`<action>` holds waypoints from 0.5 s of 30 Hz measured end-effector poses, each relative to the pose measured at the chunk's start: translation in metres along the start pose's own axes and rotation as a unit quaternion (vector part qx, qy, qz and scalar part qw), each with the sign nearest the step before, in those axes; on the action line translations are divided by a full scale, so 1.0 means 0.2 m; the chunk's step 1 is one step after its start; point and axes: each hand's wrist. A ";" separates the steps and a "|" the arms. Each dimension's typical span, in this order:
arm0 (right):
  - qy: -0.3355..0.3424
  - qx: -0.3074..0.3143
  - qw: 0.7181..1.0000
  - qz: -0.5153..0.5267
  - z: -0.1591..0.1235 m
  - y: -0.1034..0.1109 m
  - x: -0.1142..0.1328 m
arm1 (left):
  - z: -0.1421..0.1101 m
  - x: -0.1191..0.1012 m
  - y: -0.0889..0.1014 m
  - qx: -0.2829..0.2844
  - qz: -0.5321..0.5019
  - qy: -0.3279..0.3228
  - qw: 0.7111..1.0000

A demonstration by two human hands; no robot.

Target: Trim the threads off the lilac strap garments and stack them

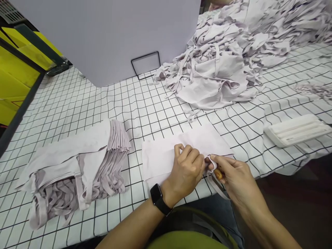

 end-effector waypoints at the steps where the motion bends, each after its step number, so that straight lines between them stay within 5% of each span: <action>1: -0.001 0.001 1.000 0.002 0.00 0.00 0.00 | 0.00 0.00 0.00 0.000 0.001 -0.001 1.000; 15: -0.001 0.006 0.999 -0.032 -0.01 0.01 -0.02 | 0.01 0.00 0.00 -0.001 0.011 -0.004 1.000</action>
Point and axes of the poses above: each hand's wrist, its own z-axis towards the middle knuckle, its own y-axis out of the back of the hand, x = y × z, and after that the axes turned 1 degree about -x, right-handed
